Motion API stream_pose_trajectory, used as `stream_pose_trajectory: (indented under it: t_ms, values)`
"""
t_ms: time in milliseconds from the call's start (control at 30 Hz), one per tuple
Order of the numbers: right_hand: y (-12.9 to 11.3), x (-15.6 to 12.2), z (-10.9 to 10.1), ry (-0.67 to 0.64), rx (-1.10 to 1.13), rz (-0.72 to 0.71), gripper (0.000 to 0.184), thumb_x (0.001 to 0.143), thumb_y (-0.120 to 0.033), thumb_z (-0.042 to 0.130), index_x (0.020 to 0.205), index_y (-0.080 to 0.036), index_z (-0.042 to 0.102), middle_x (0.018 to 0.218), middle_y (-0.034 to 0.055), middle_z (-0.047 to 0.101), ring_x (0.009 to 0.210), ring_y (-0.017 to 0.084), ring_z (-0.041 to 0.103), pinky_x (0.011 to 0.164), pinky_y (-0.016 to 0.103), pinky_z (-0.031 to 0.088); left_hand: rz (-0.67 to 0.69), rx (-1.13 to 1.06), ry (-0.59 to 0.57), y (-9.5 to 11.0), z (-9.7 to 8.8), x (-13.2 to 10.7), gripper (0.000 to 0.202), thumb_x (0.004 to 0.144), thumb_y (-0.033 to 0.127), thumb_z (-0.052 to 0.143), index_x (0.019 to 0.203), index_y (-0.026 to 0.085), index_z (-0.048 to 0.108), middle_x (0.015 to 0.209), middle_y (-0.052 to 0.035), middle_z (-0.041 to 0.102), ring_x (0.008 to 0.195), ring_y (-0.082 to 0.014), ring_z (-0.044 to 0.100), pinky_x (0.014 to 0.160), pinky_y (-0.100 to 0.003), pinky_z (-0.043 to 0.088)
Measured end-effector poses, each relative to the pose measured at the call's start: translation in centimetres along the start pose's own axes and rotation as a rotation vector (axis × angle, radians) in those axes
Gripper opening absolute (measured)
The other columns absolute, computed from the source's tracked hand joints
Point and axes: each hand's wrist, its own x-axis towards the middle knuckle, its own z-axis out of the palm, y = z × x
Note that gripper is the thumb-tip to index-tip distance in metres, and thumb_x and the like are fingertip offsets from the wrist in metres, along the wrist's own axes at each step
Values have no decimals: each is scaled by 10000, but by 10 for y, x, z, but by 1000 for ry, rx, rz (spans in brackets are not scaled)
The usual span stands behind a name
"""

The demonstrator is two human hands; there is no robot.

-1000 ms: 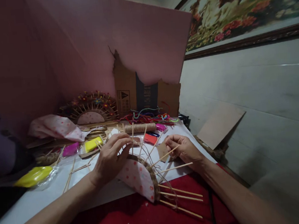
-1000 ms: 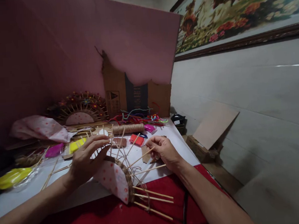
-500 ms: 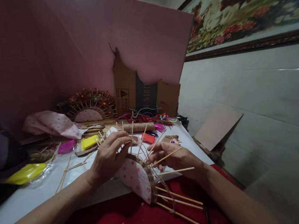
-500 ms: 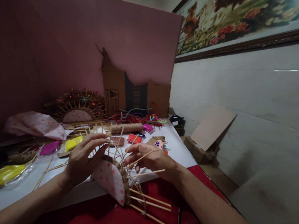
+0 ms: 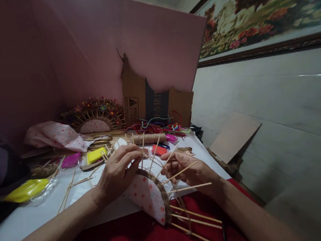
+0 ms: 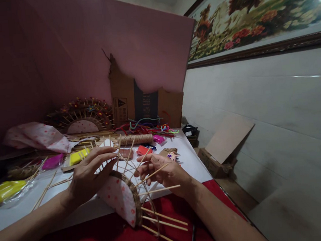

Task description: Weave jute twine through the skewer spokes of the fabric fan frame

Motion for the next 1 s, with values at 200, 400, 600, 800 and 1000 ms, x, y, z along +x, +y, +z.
stream_pose_trajectory:
  t_ms: [200,400,600,800,1000]
  values:
    - [-2,-1,-1,13,59,-34,312,883,-385,498,1062,-139,568,832,76,647,715,133,596,652,252,442,4,7,-16,2,-1,0,162,807,74,536,934,168,571,931,-71,626,855,-150,597,721,-309,526]
    - [-3,-2,-3,-2,54,-60,301,891,-361,492,1067,-128,567,790,68,651,721,139,603,679,261,439,0,-41,-40,2,1,-3,206,798,59,546,970,169,573,968,-77,623,896,-156,592,759,-309,515]
    - [-7,-3,0,20,80,-47,307,900,-367,464,1071,-126,547,821,92,678,729,140,619,681,261,438,-14,-46,-78,2,1,-4,231,799,88,555,1017,164,555,1008,-93,615,946,-177,583,805,-335,500]
    - [-5,-1,-3,-2,33,-14,350,861,-431,513,1060,-145,543,876,100,680,747,155,626,698,290,447,-47,-35,-135,5,2,-3,266,809,174,565,1072,174,527,1051,-109,610,978,-207,579,810,-364,499]
    - [-4,-1,-3,-32,22,-14,360,855,-443,511,1080,-163,528,951,97,656,800,205,657,762,372,465,9,69,-99,16,-2,1,279,774,197,600,1044,209,532,1040,-91,625,967,-240,559,840,-428,456]
